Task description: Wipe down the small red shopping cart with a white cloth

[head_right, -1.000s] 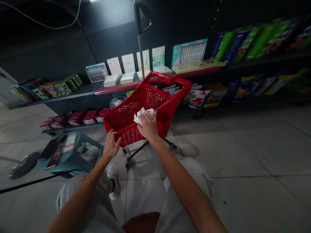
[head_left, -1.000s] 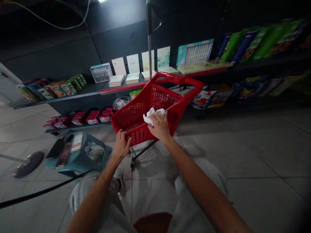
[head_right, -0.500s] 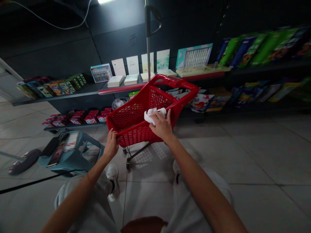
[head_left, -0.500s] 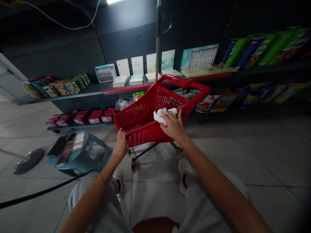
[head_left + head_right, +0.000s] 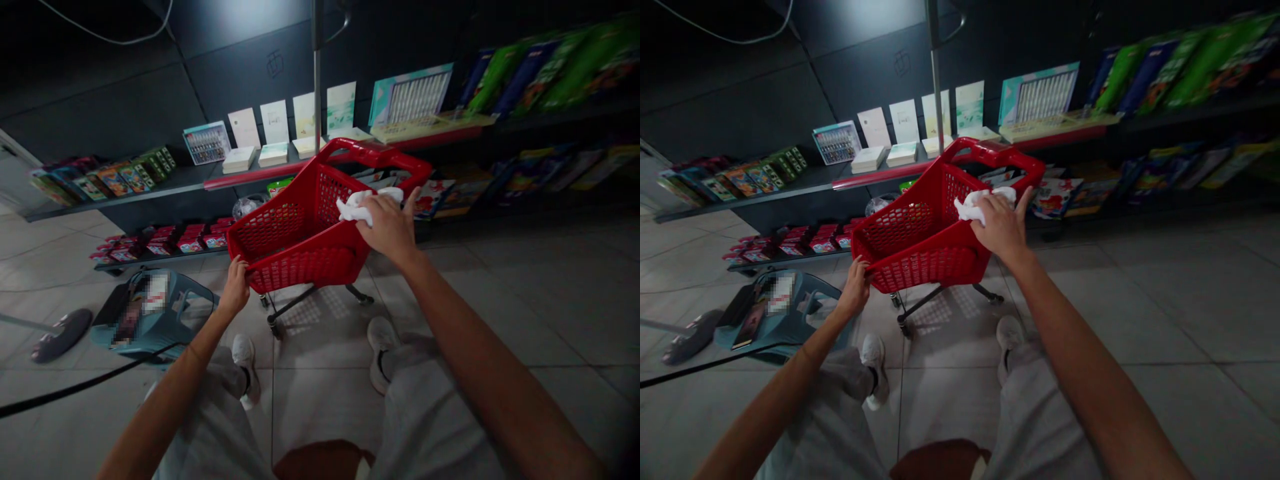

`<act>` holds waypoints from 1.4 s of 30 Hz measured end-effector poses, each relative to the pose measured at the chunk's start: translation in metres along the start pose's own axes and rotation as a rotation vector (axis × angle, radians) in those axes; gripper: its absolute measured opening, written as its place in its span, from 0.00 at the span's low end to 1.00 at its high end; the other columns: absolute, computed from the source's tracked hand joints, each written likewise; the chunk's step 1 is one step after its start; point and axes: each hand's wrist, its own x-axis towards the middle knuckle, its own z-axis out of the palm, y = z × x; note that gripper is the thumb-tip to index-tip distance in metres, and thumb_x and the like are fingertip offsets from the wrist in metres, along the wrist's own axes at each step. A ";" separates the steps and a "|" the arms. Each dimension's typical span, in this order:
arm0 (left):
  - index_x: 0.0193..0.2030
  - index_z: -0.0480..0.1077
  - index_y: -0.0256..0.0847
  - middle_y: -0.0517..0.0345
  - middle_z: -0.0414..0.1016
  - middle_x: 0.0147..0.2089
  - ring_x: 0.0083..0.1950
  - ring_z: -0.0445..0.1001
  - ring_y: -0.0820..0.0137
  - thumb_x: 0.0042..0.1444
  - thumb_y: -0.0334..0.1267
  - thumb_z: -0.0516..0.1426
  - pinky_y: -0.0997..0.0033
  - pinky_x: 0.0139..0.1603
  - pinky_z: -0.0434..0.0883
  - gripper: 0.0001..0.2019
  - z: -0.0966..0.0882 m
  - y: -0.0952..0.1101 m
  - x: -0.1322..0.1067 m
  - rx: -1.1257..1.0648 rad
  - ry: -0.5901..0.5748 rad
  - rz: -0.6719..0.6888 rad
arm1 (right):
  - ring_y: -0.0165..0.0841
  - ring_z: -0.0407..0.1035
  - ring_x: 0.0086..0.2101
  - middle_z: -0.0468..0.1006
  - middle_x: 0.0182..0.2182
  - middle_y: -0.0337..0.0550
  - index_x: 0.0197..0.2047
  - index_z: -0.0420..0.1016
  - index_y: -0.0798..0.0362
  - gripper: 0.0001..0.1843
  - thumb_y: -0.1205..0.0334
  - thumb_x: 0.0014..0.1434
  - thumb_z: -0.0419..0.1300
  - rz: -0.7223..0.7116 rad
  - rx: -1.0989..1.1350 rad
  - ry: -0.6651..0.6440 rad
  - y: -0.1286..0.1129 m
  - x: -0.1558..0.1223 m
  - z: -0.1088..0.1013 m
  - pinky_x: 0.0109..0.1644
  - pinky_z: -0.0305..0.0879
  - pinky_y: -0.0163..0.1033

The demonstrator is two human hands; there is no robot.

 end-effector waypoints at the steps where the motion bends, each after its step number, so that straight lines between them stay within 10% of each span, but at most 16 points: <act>1: 0.56 0.63 0.41 0.39 0.66 0.65 0.80 0.53 0.54 0.68 0.31 0.49 0.40 0.77 0.61 0.12 -0.002 -0.005 0.002 0.006 -0.006 0.006 | 0.52 0.69 0.56 0.81 0.52 0.52 0.50 0.74 0.52 0.15 0.65 0.59 0.58 -0.006 0.005 -0.008 -0.002 0.001 0.000 0.74 0.23 0.78; 21: 0.56 0.66 0.41 0.38 0.68 0.67 0.79 0.56 0.53 0.64 0.34 0.52 0.39 0.77 0.59 0.14 -0.026 -0.066 0.017 0.026 0.068 -0.074 | 0.53 0.68 0.55 0.79 0.49 0.55 0.53 0.72 0.53 0.18 0.59 0.62 0.54 0.039 -0.058 0.103 -0.008 -0.004 -0.009 0.74 0.40 0.73; 29: 0.75 0.54 0.39 0.37 0.56 0.77 0.82 0.46 0.48 0.56 0.28 0.53 0.25 0.78 0.41 0.37 -0.015 -0.004 0.017 0.149 0.110 -0.077 | 0.54 0.67 0.54 0.78 0.50 0.56 0.54 0.73 0.54 0.19 0.58 0.61 0.56 0.013 -0.027 0.063 -0.038 -0.008 -0.010 0.67 0.54 0.65; 34: 0.78 0.50 0.39 0.38 0.51 0.80 0.83 0.42 0.49 0.62 0.35 0.55 0.30 0.80 0.36 0.38 0.003 0.044 0.022 0.109 0.035 0.085 | 0.52 0.68 0.51 0.79 0.46 0.55 0.52 0.74 0.54 0.17 0.59 0.61 0.56 -0.006 -0.022 0.011 -0.057 -0.006 -0.018 0.62 0.56 0.59; 42: 0.81 0.35 0.30 0.26 0.26 0.82 0.82 0.23 0.40 0.61 0.56 0.61 0.25 0.77 0.36 0.54 0.030 0.067 0.030 0.092 0.094 -0.065 | 0.49 0.70 0.46 0.79 0.41 0.53 0.48 0.74 0.53 0.12 0.59 0.62 0.58 -0.067 -0.039 -0.058 -0.093 -0.010 -0.037 0.57 0.57 0.54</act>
